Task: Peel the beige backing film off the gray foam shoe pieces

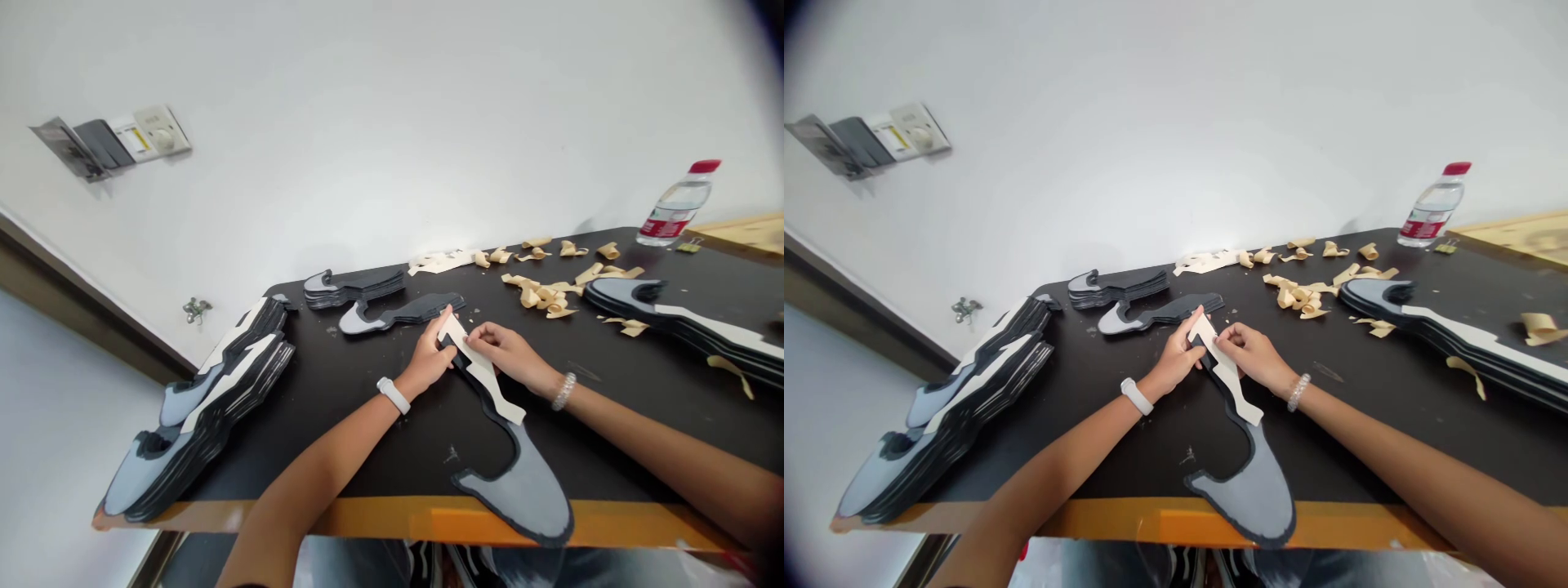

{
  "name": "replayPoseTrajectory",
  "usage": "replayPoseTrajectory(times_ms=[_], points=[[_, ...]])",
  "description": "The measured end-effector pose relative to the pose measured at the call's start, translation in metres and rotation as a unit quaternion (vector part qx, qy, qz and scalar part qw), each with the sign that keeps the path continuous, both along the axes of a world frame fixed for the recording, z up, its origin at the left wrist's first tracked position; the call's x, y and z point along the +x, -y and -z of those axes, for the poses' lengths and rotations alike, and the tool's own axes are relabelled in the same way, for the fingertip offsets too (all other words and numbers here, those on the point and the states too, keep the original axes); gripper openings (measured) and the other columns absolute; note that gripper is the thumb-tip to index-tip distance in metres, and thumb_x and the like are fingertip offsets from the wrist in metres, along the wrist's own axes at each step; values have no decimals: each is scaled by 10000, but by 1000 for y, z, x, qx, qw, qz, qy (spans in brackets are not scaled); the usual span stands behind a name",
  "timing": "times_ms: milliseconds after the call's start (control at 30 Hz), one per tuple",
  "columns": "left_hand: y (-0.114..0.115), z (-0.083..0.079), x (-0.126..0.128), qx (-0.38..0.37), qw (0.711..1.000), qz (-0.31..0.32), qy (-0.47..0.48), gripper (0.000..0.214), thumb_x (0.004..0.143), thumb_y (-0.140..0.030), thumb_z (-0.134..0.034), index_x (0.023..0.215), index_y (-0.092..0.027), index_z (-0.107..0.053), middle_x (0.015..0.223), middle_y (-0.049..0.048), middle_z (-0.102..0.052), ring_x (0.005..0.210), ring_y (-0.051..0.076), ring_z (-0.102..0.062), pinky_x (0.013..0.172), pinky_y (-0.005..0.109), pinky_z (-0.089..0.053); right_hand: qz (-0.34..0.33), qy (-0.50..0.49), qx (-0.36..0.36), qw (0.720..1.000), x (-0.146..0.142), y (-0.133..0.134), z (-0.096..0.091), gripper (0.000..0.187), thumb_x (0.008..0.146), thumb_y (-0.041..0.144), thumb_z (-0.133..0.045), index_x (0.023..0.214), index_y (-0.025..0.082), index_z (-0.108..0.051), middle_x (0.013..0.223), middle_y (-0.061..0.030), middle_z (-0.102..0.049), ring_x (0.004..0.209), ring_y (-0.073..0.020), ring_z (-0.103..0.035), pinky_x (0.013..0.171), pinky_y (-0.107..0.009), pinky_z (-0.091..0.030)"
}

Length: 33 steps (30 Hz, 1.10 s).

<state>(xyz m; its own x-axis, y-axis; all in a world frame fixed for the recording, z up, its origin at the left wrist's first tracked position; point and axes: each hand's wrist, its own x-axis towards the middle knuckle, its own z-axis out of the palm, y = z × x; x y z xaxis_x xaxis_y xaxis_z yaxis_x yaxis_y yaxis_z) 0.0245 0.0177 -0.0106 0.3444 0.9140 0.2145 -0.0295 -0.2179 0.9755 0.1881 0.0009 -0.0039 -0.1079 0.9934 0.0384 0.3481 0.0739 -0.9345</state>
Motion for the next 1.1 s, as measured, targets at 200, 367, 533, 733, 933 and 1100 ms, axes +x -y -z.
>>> replayPoseTrajectory(times_ms=[200, 367, 533, 733, 933, 1100], points=[[0, -2, 0, 0, 1000, 0, 12, 800, 634, -82, -520, 1383, -317, -366, 1347, 53, -451, 700, 107, -516, 417, 139, -386, -6, 96, 83, 992, 1, 1, -2, 267, 797, 478, -521, 813, 212, -500, 651, 8, -610, 460, -120, -516, 441, -240, -396], [-1, 0, -1, 1, 1000, 2, -1, 800, 656, -95, -512, 1405, -301, -322, 1373, 57, -429, 680, 89, -496, 421, 134, -404, -16, 146, 114, 983, 0, 3, -3, 264, 843, 482, -455, 848, 218, -457, 542, 36, -570, 418, -128, -510, 462, -247, -378], [-2, 1, -1, -7, 1000, 1, -2, 805, 664, -84, -506, 1412, -298, -299, 1392, 55, -414, 743, 100, -533, 454, 135, -419, -15, 130, 69, 989, 0, 2, -4, 307, 827, 523, -473, 857, 224, -409, 516, 48, -566, 372, -139, -522, 408, -238, -376], [-2, 1, -1, -13, 1000, 7, 20, 805, 669, -70, -507, 1411, -304, -300, 1391, 49, -416, 830, 129, -559, 501, 155, -455, -27, 147, 38, 988, 3, 1, -7, 353, 822, 565, -465, 761, 218, -433, 490, 23, -594, 375, -146, -551, 405, -230, -386], [1, -5, 0, -51, 998, -16, 39, 808, 665, -44, -516, 1417, -245, -301, 1322, 83, -480, 684, 78, -520, 495, 160, -448, -43, 168, 5, 985, 4, 2, -13, 375, 839, 560, -446, 721, 205, -461, 388, 34, -551, 368, -126, -545, 464, -214, -422], [1, -8, 1, -77, 995, -45, 51, 822, 685, -35, -508, 1435, -253, -250, 1157, 77, -579, 614, 58, -490, 514, 169, -453, -44, 81, -51, 994, 5, -1, -9, 386, 753, 572, -576, 759, 197, -483, 431, 27, -574, 368, -122, -548, 404, -197, -421]])
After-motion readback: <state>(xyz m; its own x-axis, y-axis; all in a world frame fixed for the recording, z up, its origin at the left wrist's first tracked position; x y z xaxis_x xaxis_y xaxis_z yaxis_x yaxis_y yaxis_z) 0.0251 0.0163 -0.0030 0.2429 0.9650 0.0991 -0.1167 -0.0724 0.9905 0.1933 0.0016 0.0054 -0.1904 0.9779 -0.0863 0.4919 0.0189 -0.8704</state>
